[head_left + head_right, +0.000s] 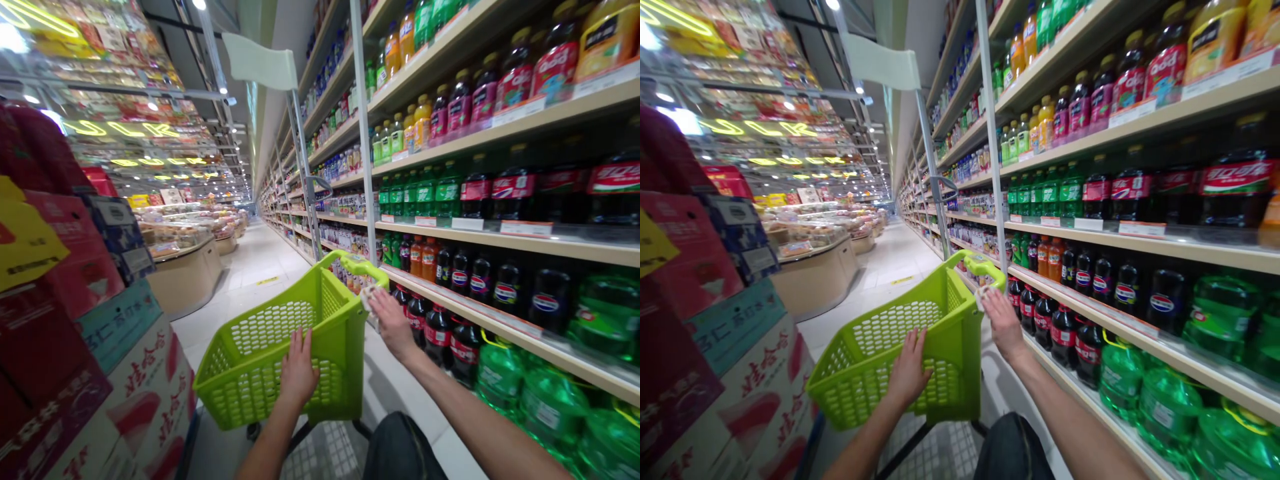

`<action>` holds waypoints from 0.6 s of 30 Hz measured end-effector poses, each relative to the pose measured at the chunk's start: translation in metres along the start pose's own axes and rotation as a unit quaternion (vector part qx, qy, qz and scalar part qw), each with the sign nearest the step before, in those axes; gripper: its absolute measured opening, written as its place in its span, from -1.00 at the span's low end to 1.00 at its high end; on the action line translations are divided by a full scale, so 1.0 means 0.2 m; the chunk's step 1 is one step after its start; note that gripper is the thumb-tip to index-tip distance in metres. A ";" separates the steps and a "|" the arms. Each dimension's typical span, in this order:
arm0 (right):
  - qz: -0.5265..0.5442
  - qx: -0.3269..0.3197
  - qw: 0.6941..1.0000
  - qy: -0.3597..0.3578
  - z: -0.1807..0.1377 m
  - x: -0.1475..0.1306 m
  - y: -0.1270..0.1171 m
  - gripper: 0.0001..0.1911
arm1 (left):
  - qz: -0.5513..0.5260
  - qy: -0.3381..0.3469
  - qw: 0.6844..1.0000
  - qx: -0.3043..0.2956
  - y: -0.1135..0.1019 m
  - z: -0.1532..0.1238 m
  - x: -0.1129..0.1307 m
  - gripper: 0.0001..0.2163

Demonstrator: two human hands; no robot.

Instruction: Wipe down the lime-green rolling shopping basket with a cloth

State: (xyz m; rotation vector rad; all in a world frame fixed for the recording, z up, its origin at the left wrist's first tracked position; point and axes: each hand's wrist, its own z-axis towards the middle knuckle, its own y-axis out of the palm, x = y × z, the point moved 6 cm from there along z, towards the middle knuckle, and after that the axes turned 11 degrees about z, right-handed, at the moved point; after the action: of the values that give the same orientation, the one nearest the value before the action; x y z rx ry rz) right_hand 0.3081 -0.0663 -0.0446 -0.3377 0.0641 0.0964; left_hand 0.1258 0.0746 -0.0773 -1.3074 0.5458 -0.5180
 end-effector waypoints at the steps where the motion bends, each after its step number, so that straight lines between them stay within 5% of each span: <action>1: 0.012 -0.027 0.999 -0.023 -0.07 -0.03 0.05 -0.59 | 0.000 0.002 1.000 -0.001 0.00 0.00 0.00 -0.23; 5: 0.043 -0.117 0.989 -0.084 -0.31 -0.16 0.17 -0.61 | 0.007 0.017 1.000 -0.008 -0.01 -0.01 -0.01 -0.26; 12: 0.010 -0.036 0.999 0.010 0.03 -0.03 0.04 -0.55 | -0.016 -0.002 1.000 -0.018 -0.01 -0.01 -0.01 -0.26; 18: 0.027 -0.140 0.986 -0.087 -0.32 -0.14 0.17 -0.58 | -0.020 0.018 0.999 -0.020 -0.03 -0.03 -0.02 -0.27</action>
State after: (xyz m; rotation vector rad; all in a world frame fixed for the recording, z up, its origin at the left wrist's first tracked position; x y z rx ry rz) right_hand 0.2746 -0.0579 -0.1139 -0.6075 -0.1149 0.1883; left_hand 0.1184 0.0721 -0.0729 -1.3515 0.5637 -0.5676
